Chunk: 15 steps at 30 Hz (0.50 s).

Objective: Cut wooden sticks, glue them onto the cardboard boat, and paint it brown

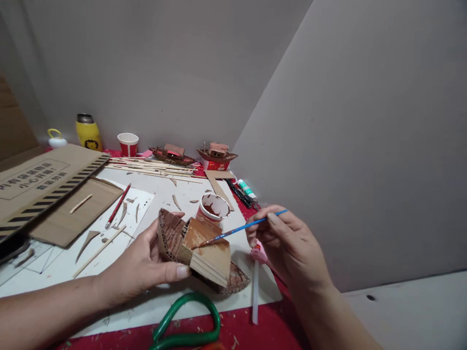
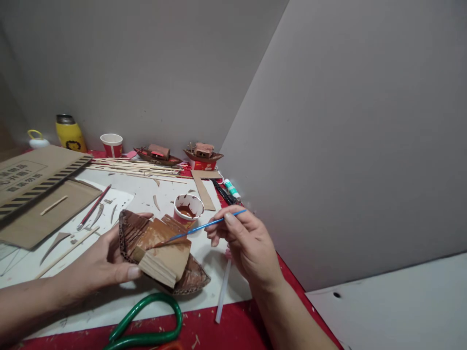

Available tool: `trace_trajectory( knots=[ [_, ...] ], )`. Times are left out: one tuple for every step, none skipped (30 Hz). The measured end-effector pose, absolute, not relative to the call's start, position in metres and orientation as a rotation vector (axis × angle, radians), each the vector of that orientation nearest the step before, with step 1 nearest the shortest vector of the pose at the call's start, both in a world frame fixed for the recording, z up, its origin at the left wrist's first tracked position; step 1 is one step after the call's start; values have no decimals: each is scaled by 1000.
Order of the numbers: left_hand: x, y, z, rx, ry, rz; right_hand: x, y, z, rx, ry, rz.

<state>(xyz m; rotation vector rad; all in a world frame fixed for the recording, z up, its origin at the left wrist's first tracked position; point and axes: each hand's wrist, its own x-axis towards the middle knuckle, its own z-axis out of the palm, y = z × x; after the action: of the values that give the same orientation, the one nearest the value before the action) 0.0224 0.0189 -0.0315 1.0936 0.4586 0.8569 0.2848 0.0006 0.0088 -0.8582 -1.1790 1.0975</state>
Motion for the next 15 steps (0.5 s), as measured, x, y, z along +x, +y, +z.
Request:
trace_trajectory(
  knots=[
    [22,19,-32,1092,456,855,284,1,9,-864,-1182,1079],
    [22,18,-32,1089,453,854,283,1,9,-872,-1189,1069],
    [22,18,-33,1087,445,855,283,1,9,-880,-1195,1066],
    [22,18,-33,1081,437,856,282,1,9,-887,-1199,1071],
    [23,18,-33,1077,430,859,282,1,10,-889,-1201,1082],
    [23,18,-33,1071,428,859,282,1,10,-886,-1200,1091],
    [23,18,-33,1067,427,859,283,1,10,-882,-1193,1090],
    [23,18,-33,1066,424,861,284,1,10,-879,-1186,1075],
    [23,18,-33,1067,425,863,285,2,10,-877,-1180,1049],
    [23,18,-33,1071,428,865,285,2,10,-879,-1176,1018],
    [23,18,-33,1077,430,867,286,3,10,-883,-1173,989],
    [23,18,-33,1080,429,868,287,3,10,-889,-1174,970],
    [22,18,-33,1082,430,868,287,4,10,-893,-1177,961],
    [22,18,-34,1080,431,866,287,4,10,-897,-1181,960],
    [22,18,-34,1077,432,864,287,3,10,-903,-1181,963]
  ],
)
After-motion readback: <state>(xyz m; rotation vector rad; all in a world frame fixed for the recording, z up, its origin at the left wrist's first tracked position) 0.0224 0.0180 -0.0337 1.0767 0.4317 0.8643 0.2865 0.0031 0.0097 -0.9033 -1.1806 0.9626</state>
